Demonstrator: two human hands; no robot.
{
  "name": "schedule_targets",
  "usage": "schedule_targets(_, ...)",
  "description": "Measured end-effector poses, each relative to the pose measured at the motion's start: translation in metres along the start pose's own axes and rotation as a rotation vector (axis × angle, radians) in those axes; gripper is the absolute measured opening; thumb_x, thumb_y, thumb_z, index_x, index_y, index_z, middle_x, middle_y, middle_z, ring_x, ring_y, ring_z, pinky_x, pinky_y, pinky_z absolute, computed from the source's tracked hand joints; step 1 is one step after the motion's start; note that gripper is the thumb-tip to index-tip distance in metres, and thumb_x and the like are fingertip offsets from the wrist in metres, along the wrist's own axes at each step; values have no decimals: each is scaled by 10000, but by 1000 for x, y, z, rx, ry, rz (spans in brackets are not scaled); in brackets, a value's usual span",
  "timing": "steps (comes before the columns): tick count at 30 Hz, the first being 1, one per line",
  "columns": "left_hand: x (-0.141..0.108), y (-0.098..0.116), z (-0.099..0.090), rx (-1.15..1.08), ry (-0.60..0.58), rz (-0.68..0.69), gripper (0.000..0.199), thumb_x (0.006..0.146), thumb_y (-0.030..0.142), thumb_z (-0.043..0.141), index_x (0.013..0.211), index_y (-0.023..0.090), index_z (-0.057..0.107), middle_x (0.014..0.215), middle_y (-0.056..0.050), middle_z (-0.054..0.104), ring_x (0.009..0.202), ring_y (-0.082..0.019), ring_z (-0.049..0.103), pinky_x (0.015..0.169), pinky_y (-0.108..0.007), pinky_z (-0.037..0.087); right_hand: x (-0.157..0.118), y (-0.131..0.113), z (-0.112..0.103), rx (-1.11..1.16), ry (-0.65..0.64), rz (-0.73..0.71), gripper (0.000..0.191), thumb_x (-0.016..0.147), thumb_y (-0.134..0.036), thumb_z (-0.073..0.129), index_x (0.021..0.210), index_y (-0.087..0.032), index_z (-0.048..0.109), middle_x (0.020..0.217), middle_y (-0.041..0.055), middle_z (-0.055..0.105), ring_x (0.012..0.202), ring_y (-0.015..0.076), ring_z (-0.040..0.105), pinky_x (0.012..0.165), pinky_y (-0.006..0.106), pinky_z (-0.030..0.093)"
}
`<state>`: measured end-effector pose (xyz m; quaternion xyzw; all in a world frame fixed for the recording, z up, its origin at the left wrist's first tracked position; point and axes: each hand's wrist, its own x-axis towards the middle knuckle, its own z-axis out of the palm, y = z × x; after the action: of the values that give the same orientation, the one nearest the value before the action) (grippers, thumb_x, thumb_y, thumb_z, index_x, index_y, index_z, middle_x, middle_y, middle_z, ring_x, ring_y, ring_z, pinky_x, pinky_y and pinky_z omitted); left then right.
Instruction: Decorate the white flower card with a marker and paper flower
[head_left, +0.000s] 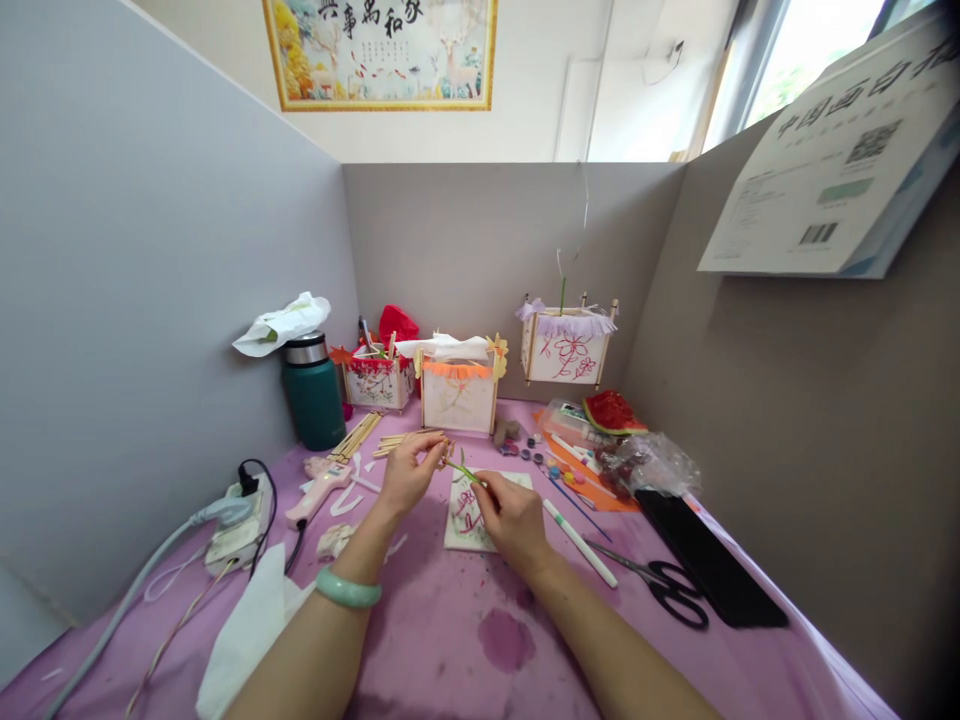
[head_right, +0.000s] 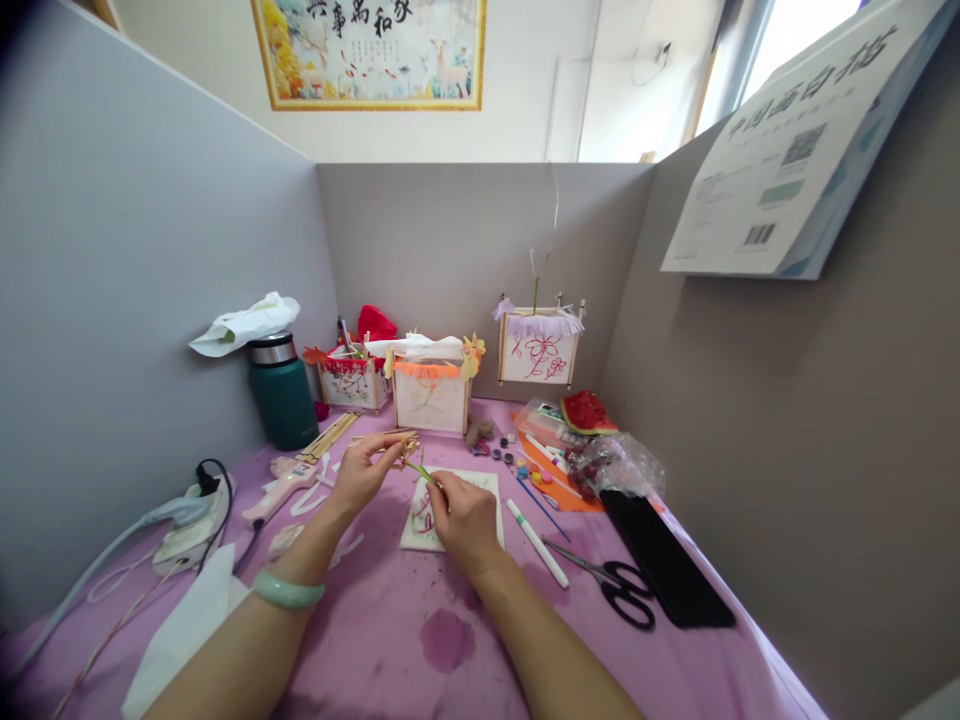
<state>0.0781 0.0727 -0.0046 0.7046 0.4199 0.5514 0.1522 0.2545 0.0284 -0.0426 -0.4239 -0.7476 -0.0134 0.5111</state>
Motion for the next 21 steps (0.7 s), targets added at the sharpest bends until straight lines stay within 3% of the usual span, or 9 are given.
schedule_targets(4,-1,6,-1,25,5,88,187,843,288,546,900,208,705,899,-59,705,877,-192,631,825,-331,476,1,-8,3,403,-309,287,270,921,-345,450,875,-167,648,499,-47,542,429,100,485,450,192,357)
schedule_targets(7,-2,11,-2,32,-12,147,144,829,243,546,857,207,683,860,-47,692,854,-180,625,805,-312,470,2,-13,3,615,-458,368,316,939,-346,398,943,-147,644,455,-70,467,382,87,413,416,183,333)
schedule_targets(13,-3,10,-1,67,-38,170,116,761,151,530,815,193,624,824,-31,651,788,-161,604,754,-293,468,2,-13,2,458,-304,345,325,918,-377,444,785,-169,655,488,-55,452,463,101,448,481,200,330)
schedule_targets(17,-3,9,0,124,-43,174,119,726,128,531,802,189,598,800,-25,628,789,-167,591,760,-305,459,0,-10,1,176,-209,208,347,931,-340,426,668,-186,590,504,-37,484,489,110,486,528,216,314)
schedule_targets(21,-3,10,0,75,-35,166,66,734,154,556,775,190,593,813,-31,641,813,-173,606,801,-316,464,-3,-9,0,-10,-178,106,313,939,-299,409,700,-194,582,523,-21,539,503,115,537,546,217,306)
